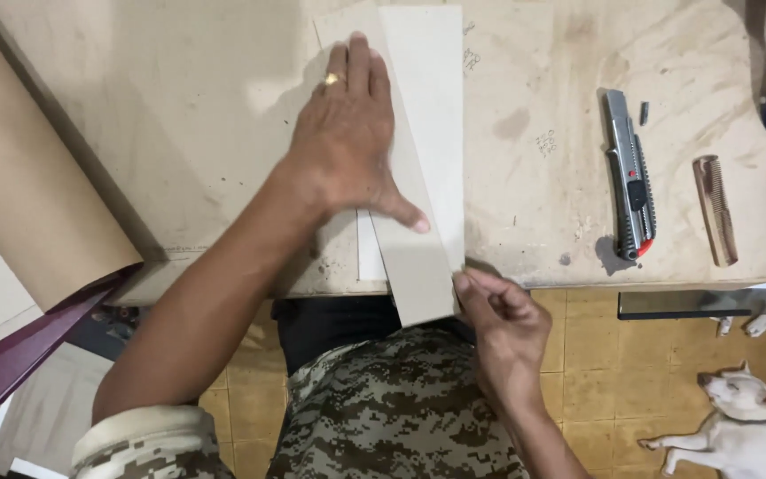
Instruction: The person aligns a strip of white paper on a workbench and uses a utility knife to cut it into smaller pieces. The person repeatedly positions the paper and slices it with the blade, creating multiple cut sections.
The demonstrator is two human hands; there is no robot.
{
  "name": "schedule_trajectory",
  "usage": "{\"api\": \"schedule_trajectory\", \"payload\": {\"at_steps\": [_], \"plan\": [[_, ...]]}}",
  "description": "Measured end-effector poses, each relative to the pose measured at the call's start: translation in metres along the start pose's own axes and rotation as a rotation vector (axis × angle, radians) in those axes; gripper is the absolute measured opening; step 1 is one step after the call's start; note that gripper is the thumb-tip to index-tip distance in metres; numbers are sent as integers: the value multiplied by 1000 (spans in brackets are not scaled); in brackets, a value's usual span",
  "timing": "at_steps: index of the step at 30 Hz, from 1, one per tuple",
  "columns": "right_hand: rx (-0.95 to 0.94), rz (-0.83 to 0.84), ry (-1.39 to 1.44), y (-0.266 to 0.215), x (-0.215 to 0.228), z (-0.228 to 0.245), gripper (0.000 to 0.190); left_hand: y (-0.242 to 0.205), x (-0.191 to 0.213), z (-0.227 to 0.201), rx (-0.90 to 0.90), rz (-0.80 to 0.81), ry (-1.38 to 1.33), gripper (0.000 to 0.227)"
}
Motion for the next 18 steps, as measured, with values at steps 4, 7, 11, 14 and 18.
{"api": "schedule_trajectory", "payload": {"at_steps": [4, 7, 11, 14, 18], "plan": [[427, 28, -540, -13, -7, 29, 23, -4, 7, -2, 47, 47, -30, 177], [653, -139, -702, -38, -5, 24, 26, 2, 4, 3, 26, 63, -16, 178], [958, -7, -778, -30, -26, -2, 69, 14, -2, 9, -22, -32, 50, 187], [1047, -93, -834, -31, -29, -8, 64, 12, -4, 10, -2, -5, 62, 187], [1065, -146, -874, -26, -27, -20, 69, 13, 0, 7, 25, 25, 55, 187]]}}
Point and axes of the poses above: each hand's wrist, its own y-axis towards the middle knuckle, its own x-axis out of the back of the hand, z = x × y, the point moved 5 cm from there along y, towards the middle knuckle, and after that the axes turned 11 degrees about -x, right-handed, at the moved point
